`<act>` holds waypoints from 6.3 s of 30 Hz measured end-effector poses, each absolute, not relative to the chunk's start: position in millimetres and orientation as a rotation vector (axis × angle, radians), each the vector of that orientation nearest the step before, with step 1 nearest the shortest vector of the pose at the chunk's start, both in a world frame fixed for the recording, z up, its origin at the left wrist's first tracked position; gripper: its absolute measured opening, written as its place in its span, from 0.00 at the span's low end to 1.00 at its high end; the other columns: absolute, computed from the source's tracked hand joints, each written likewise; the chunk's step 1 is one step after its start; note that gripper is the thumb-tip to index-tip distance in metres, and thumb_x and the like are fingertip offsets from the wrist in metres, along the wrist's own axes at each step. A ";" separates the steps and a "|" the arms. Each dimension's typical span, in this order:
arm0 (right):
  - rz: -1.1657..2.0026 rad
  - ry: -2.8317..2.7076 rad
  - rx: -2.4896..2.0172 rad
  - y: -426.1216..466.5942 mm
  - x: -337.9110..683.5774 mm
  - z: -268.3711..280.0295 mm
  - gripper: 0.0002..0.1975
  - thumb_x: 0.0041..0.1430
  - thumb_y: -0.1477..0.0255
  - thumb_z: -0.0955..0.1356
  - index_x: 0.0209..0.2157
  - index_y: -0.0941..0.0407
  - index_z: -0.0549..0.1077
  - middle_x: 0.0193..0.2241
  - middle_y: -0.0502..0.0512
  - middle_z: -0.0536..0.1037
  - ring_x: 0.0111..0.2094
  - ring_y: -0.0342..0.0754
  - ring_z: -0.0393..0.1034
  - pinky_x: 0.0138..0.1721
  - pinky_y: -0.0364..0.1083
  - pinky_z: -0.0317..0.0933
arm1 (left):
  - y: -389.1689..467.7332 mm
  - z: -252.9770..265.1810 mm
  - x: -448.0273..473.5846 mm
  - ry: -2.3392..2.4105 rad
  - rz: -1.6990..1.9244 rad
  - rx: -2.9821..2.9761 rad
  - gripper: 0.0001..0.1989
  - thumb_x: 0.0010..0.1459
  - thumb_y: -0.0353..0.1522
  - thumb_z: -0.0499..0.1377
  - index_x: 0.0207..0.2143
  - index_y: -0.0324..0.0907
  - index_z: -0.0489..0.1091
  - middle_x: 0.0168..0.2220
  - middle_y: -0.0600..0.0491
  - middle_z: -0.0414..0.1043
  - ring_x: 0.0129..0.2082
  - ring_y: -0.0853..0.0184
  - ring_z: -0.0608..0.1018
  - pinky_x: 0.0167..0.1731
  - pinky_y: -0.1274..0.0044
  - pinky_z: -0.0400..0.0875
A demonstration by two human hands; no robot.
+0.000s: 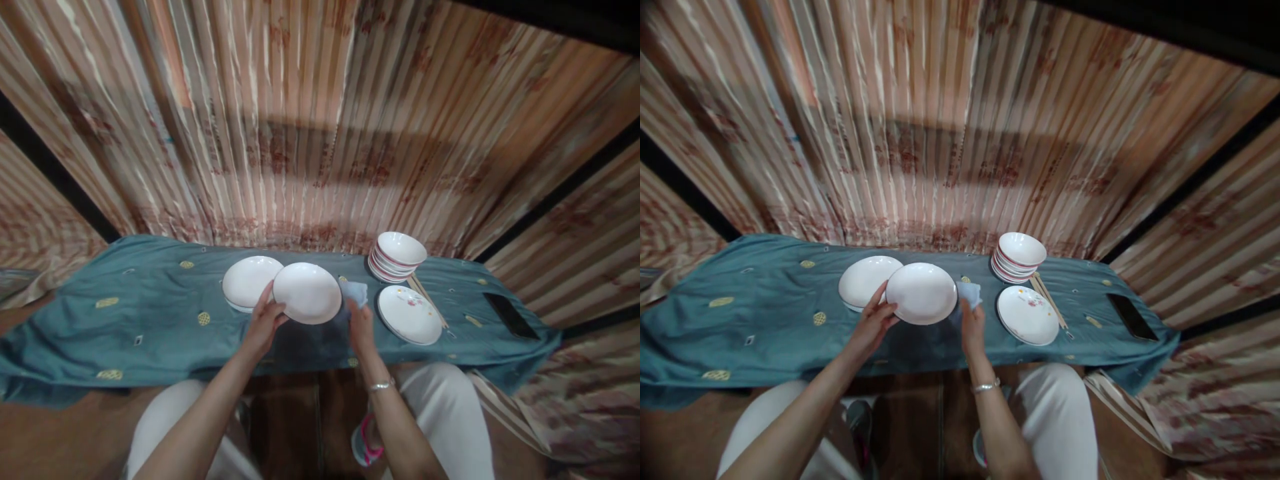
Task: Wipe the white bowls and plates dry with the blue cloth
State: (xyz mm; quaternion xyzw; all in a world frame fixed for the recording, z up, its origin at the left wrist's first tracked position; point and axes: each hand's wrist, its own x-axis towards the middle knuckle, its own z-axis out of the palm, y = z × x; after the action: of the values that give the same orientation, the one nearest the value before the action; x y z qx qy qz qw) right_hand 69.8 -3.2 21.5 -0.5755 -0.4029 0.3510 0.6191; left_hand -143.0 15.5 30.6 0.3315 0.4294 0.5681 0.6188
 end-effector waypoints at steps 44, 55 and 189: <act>0.278 -2.459 -1.277 31.4 30.1 -15.6 0.22 0.66 0.77 0.61 0.60 0.65 0.68 0.60 0.68 0.70 0.65 0.54 0.59 0.68 0.57 0.54 | 19.5 -27.1 -113.2 0.922 1.094 0.692 0.23 0.57 0.43 0.61 0.51 0.40 0.70 0.48 0.43 0.77 0.41 0.58 0.80 0.38 0.70 0.76; 0.325 -2.426 -1.664 39.7 37.6 -1.8 0.25 0.69 0.72 0.56 0.66 0.57 0.60 0.69 0.62 0.58 0.69 0.55 0.51 0.67 0.62 0.48 | 19.4 -23.7 -114.0 0.911 1.049 0.705 0.26 0.58 0.43 0.60 0.56 0.42 0.68 0.53 0.43 0.76 0.46 0.55 0.80 0.43 0.66 0.77; 0.511 -2.398 -1.628 -50.4 49.9 18.6 0.19 0.73 0.70 0.57 0.58 0.54 0.71 0.62 0.57 0.71 0.66 0.51 0.59 0.67 0.57 0.48 | 13.2 -6.8 -109.5 0.982 1.076 0.681 0.25 0.57 0.40 0.61 0.55 0.38 0.72 0.44 0.45 0.80 0.36 0.61 0.79 0.33 0.72 0.76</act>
State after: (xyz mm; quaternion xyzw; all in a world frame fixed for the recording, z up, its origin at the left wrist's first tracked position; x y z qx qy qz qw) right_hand 49.9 -50.4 18.6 -0.5503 -0.8108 0.1728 0.0993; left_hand -109.5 13.2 -6.8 0.3050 0.4397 0.4820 0.6938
